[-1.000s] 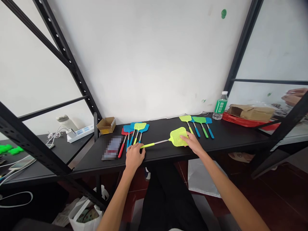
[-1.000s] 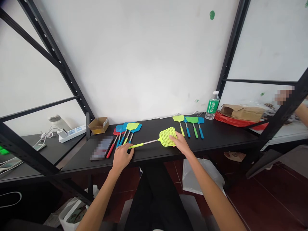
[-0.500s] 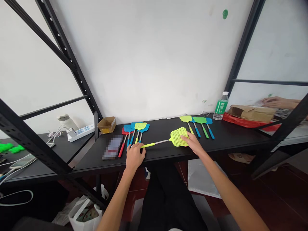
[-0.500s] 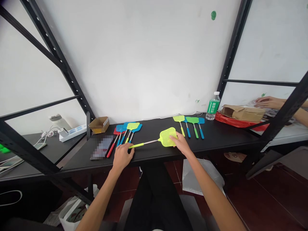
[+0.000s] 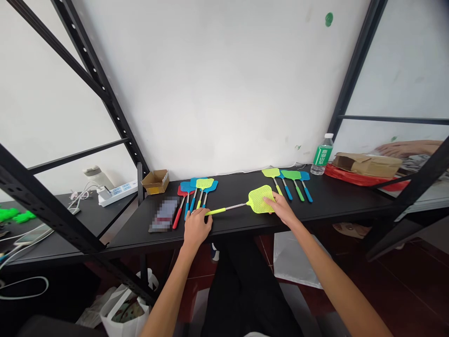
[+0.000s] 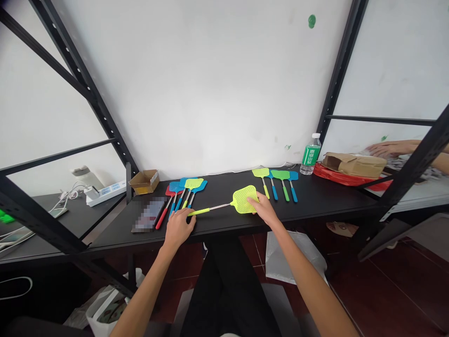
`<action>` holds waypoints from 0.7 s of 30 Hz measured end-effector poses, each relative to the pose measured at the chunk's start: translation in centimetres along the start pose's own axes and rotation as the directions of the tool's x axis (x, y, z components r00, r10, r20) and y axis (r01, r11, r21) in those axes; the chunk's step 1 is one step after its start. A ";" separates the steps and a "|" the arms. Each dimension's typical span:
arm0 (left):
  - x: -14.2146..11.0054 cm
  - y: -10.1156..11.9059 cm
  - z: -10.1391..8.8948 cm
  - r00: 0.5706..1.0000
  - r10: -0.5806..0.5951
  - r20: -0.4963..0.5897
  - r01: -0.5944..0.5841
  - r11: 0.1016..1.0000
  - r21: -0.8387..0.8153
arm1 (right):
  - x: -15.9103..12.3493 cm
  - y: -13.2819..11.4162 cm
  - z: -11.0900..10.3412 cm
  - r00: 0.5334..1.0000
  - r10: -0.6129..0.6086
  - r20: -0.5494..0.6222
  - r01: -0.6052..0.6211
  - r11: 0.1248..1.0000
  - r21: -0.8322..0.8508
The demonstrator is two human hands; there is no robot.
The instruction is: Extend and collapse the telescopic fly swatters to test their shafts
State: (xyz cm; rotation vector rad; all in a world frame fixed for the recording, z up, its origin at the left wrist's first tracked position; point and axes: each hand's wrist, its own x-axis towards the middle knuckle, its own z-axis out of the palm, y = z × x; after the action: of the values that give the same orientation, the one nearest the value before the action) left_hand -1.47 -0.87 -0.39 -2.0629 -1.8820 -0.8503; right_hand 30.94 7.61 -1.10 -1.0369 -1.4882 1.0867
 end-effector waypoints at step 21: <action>0.1 -0.1 -0.2 1.000 0.002 0.004 -0.002 1.000 -0.010 | -0.4 -0.8 0.1 1.000 0.006 -0.009 -0.006 1.000 -0.005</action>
State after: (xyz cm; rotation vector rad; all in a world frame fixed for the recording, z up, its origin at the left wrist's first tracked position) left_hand -1.59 -0.86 -0.23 -2.0739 -1.8817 -0.8575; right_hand 30.80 7.01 -0.42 -1.0496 -1.4821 1.0816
